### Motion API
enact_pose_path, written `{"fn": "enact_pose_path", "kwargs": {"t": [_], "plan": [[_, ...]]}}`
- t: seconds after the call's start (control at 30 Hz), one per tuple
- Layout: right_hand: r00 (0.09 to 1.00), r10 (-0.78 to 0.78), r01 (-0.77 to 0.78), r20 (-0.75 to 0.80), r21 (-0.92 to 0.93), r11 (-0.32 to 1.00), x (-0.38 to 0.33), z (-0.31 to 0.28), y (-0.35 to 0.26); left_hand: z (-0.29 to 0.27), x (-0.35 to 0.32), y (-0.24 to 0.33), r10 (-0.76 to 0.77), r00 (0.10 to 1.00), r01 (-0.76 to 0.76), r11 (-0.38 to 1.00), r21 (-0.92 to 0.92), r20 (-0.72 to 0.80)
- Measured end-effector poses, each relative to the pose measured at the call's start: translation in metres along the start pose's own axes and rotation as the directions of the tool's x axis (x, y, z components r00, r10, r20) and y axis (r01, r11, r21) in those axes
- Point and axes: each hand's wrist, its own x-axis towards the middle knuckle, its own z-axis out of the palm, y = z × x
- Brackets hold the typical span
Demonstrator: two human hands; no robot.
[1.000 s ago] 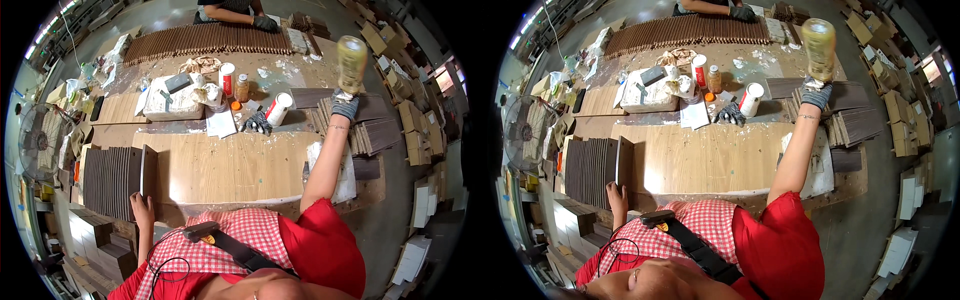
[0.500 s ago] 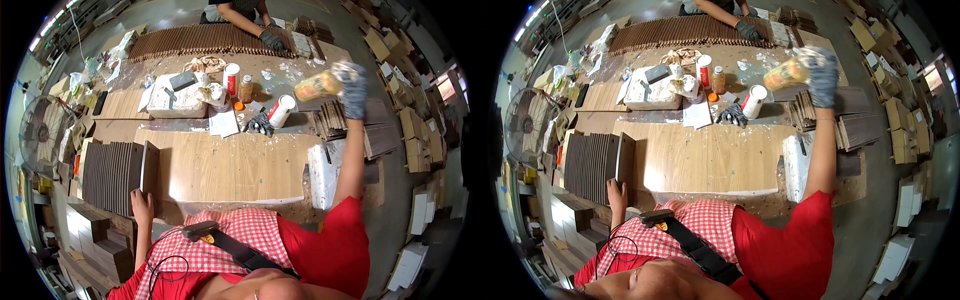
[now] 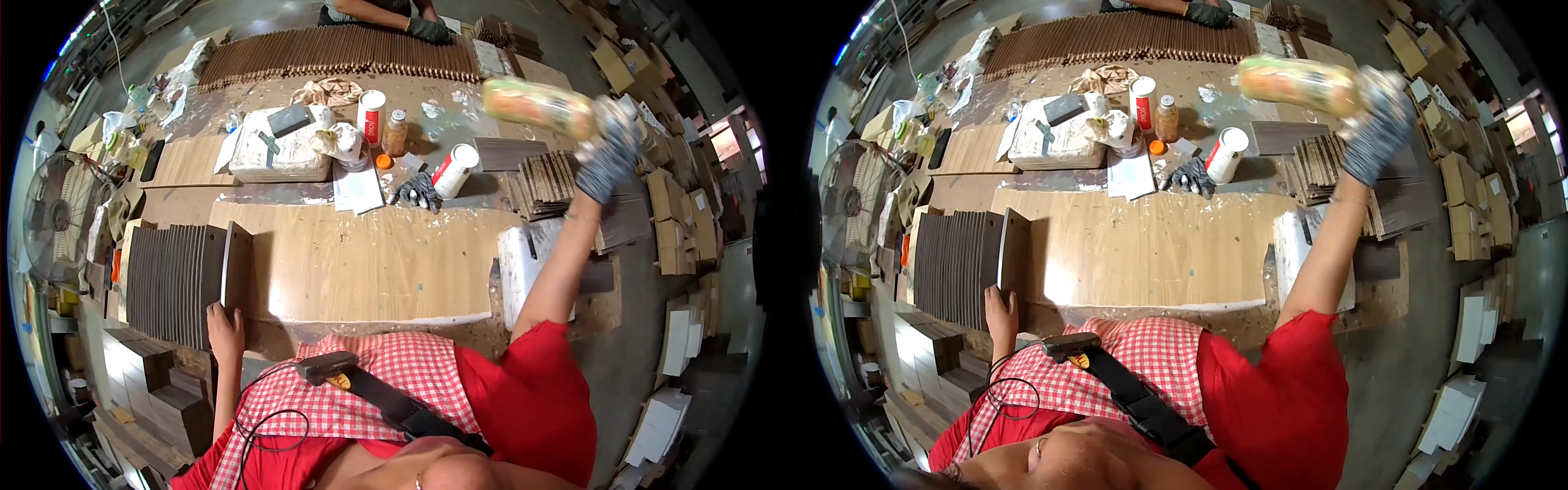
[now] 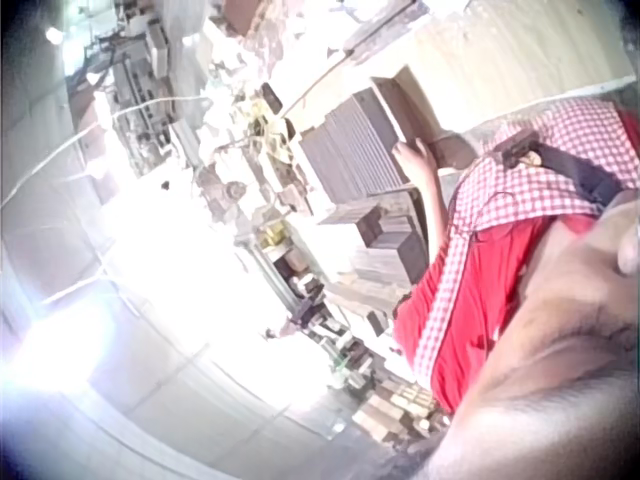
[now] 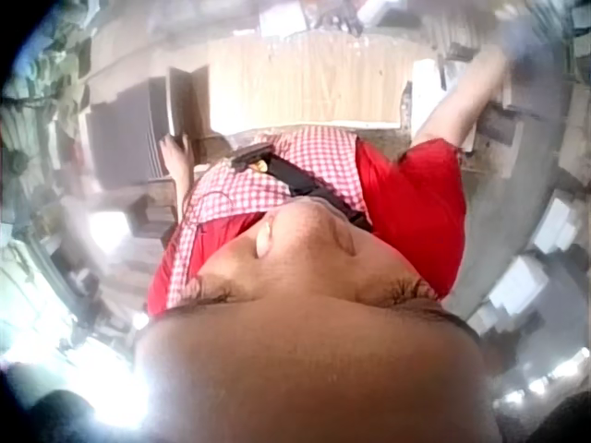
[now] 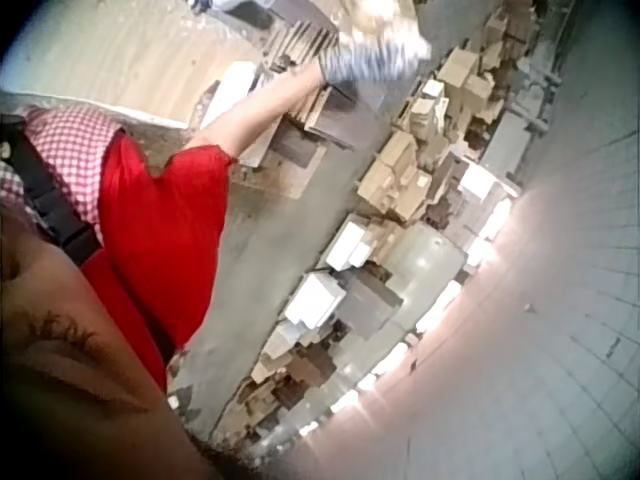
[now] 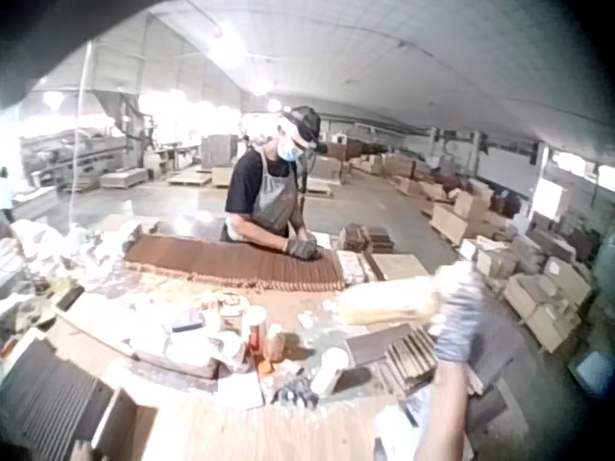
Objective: The person wipes wooden boards and grooved panels using a cloth, turning them over to clean multiple sides and applying liquid from a bottle onto the cloth.
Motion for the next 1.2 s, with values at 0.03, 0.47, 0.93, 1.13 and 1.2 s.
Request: {"fn": "enact_pose_path", "kwargs": {"t": [0.03,0.47,0.93,1.13,1.2], "plan": [[0.998,-0.057,0.057,-0.002,-0.124,0.991,-0.007,0.019,0.021,0.001,0.001,0.001,0.011,1.000,-0.011,1.000,-0.008,0.005],[0.726,0.304,0.082,0.616,-0.516,0.852,-0.099,0.196,0.114,-0.008,-0.002,0.004,-0.021,1.000,0.022,0.996,-0.087,0.008],[0.524,-0.102,0.787,0.846,-0.434,0.438,-0.031,0.168,0.071,0.016,0.001,-0.039,-0.118,0.987,0.137,0.973,-0.188,0.109],[0.871,0.324,-0.477,0.370,0.477,0.738,-0.040,0.054,-0.028,-0.003,0.000,0.032,-0.002,0.997,0.039,0.875,-0.482,0.076],[0.800,0.391,-0.600,0.456,0.571,0.561,-0.058,0.026,-0.046,0.008,0.005,0.060,0.035,0.966,0.088,0.887,-0.452,0.257]]}}
